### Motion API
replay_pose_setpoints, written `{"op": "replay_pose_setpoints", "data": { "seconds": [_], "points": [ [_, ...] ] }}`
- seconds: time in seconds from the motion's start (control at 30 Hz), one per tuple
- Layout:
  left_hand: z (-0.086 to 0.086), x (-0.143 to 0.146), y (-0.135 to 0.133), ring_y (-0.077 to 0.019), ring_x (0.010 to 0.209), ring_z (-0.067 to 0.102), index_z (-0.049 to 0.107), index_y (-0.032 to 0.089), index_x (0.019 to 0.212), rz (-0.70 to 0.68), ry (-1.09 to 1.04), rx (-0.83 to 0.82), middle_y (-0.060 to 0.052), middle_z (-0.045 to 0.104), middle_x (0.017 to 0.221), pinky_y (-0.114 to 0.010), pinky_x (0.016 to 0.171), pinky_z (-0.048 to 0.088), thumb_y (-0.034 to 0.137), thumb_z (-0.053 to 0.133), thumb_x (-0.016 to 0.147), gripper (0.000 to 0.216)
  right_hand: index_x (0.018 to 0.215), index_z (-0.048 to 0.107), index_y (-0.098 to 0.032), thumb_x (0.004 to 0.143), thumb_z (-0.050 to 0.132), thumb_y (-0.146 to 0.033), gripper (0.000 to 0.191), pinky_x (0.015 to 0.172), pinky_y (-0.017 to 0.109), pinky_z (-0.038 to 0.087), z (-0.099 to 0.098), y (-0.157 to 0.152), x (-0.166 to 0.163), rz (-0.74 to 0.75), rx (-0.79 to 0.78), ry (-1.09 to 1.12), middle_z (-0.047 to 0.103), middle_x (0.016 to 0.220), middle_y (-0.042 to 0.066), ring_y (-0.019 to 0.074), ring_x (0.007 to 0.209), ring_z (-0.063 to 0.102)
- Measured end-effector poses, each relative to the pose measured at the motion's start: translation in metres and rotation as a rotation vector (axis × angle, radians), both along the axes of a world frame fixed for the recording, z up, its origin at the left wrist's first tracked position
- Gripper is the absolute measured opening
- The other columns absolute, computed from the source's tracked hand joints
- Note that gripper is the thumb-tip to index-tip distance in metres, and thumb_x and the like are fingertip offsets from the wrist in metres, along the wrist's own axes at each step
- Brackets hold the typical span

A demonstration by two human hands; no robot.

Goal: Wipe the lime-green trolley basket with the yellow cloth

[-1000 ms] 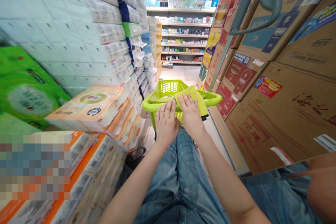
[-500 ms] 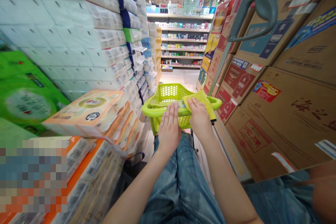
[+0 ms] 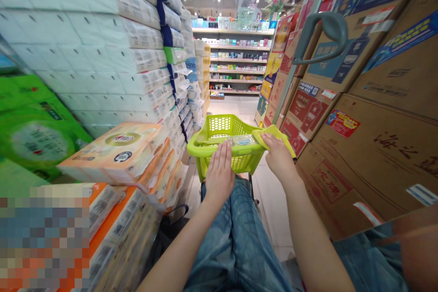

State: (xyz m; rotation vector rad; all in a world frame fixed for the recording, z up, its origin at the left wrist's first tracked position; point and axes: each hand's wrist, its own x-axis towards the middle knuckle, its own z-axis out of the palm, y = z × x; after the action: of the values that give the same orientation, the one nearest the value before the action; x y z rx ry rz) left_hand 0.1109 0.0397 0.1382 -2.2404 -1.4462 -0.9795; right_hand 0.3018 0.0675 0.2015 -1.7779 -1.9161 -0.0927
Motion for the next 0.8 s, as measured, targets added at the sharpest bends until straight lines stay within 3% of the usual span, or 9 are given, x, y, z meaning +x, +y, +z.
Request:
{"op": "replay_pose_setpoints", "data": {
  "seconds": [0.17, 0.37, 0.5, 0.67, 0.8],
  "points": [
    [0.000, 0.001, 0.000, -0.0270, 0.150, 0.024, 0.014, 0.006, 0.156, 0.026, 0.001, 0.000, -0.017, 0.029, 0.161, -0.045, 0.121, 0.028, 0.010, 0.048, 0.081, 0.082, 0.138, 0.055, -0.006, 0.076, 0.037, 0.007, 0.066, 0.115, 0.056, 0.034, -0.001, -0.003, -0.035, -0.038, 0.056, -0.054, 0.050, 0.147, 0.020, 0.0321, 0.138, 0.046],
    [-0.006, -0.001, 0.004, -0.0267, 0.149, 0.027, 0.012, 0.007, 0.157, 0.032, 0.018, 0.033, -0.017, 0.033, 0.159, -0.045, 0.120, 0.030, 0.012, 0.046, 0.082, 0.082, 0.140, 0.054, -0.013, 0.083, 0.042, 0.002, 0.060, 0.118, 0.048, 0.032, -0.002, -0.012, -0.084, 0.209, 0.079, -0.098, 0.049, 0.150, 0.013, 0.0248, 0.142, 0.043],
    [-0.006, -0.001, 0.005, -0.0266, 0.148, 0.031, 0.011, 0.009, 0.157, 0.044, 0.033, 0.044, -0.017, 0.036, 0.157, -0.045, 0.119, 0.032, 0.014, 0.045, 0.086, 0.079, 0.137, 0.057, -0.019, 0.074, 0.042, 0.005, 0.069, 0.118, 0.047, 0.034, -0.008, -0.005, -0.054, 0.289, 0.120, -0.011, 0.053, 0.147, 0.009, 0.0209, 0.138, 0.048],
    [-0.005, 0.002, 0.004, -0.0279, 0.148, 0.031, 0.011, 0.007, 0.157, 0.048, 0.050, 0.006, -0.017, 0.036, 0.157, -0.045, 0.120, 0.030, 0.017, 0.048, 0.089, 0.079, 0.136, 0.059, -0.016, 0.065, 0.036, 0.008, 0.078, 0.117, 0.054, 0.033, -0.017, 0.008, 0.004, 0.088, 0.107, 0.096, 0.056, 0.144, 0.011, 0.0242, 0.138, 0.048],
    [-0.006, 0.005, 0.005, -0.0286, 0.147, 0.032, 0.008, 0.007, 0.157, 0.075, 0.021, 0.004, -0.019, 0.038, 0.156, -0.045, 0.120, 0.029, 0.019, 0.049, 0.090, 0.080, 0.139, 0.054, -0.014, 0.069, 0.037, 0.007, 0.076, 0.117, 0.056, 0.033, -0.020, 0.007, -0.008, -0.026, 0.112, 0.034, 0.053, 0.147, 0.012, 0.0266, 0.139, 0.046]
  ]
}}
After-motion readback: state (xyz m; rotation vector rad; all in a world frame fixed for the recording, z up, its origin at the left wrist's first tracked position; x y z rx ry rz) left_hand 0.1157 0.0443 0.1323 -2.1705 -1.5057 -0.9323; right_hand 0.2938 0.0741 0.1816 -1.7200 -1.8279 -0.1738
